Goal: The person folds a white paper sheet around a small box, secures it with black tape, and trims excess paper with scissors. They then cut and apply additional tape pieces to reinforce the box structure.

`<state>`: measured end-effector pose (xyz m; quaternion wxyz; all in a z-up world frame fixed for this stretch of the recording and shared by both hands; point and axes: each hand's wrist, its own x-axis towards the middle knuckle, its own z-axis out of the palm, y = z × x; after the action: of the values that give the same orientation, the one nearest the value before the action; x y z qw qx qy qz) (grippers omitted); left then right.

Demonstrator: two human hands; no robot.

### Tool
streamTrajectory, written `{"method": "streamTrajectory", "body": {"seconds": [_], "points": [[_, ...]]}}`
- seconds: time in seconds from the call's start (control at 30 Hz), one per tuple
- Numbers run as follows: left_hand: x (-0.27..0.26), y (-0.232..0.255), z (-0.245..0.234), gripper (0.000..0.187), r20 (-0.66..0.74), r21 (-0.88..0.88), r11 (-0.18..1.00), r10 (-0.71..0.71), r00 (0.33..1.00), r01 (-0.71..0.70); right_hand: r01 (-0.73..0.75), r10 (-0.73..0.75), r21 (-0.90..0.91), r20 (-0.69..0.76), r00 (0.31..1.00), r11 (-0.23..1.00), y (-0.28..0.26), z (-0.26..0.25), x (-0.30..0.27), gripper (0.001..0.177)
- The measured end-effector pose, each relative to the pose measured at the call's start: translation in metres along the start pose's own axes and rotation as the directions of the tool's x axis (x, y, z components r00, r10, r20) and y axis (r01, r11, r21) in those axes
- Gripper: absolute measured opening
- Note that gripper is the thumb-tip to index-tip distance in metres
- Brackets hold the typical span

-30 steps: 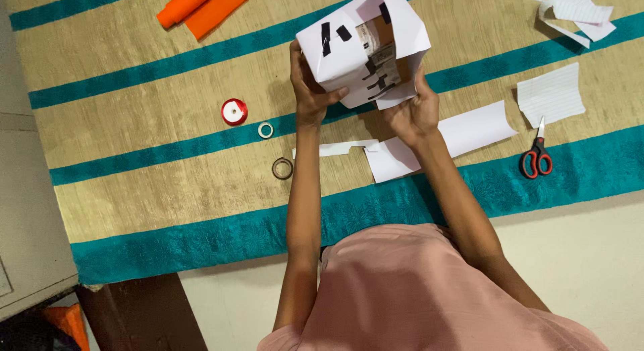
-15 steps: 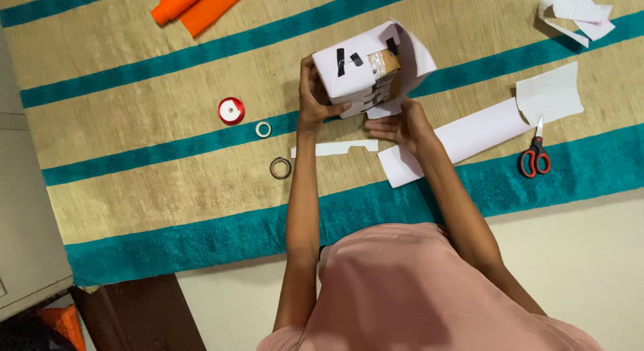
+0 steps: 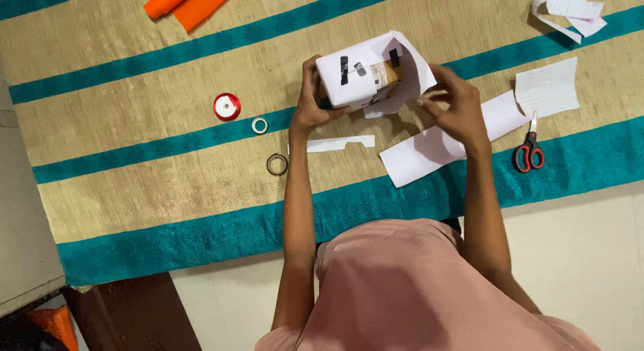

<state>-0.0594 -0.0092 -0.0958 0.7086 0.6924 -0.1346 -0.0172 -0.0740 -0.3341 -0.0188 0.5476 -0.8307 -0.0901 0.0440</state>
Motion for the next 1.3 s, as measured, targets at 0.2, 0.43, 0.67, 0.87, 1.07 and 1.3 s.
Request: {"method": "streamTrajectory", "body": {"seconds": [0.2, 0.43, 0.67, 0.87, 1.07, 1.3], "points": [[0.002, 0.050, 0.000, 0.131, 0.067, 0.164, 0.978, 0.119, 0.991, -0.129, 0.366, -0.379, 0.117, 0.133, 0.916, 0.923, -0.031, -0.002, 0.022, 0.082], [0.003, 0.089, 0.006, 0.106, 0.048, 0.369, 0.929, 0.009, 0.999, -0.026, 0.439, -0.459, -0.214, -0.053, 0.887, 0.873, -0.046, -0.001, 0.026, 0.057], [0.010, 0.110, 0.002, 0.100, 0.089, 0.326, 0.944, -0.087, 0.992, 0.053, 0.299, -0.350, -0.312, -0.122, 0.929, 0.902, -0.059, 0.012, 0.010, 0.056], [0.010, 0.123, 0.018, 0.113, 0.079, 0.604, 0.792, 0.051, 0.996, -0.089, 0.331, -0.420, -0.483, -0.085, 0.904, 0.811, -0.075, 0.040, 0.001, 0.078], [0.014, 0.135, 0.035, 0.111, 0.106, 0.687, 0.721, 0.028, 0.994, -0.093, 0.287, -0.377, -0.572, -0.043, 0.925, 0.768, -0.092, 0.077, -0.010, 0.078], [0.017, 0.148, 0.039, 0.108, 0.135, 0.718, 0.687, 0.012, 0.991, -0.106, 0.409, -0.459, -0.581, 0.068, 0.886, 0.703, -0.089, 0.084, -0.005, 0.067]]}}
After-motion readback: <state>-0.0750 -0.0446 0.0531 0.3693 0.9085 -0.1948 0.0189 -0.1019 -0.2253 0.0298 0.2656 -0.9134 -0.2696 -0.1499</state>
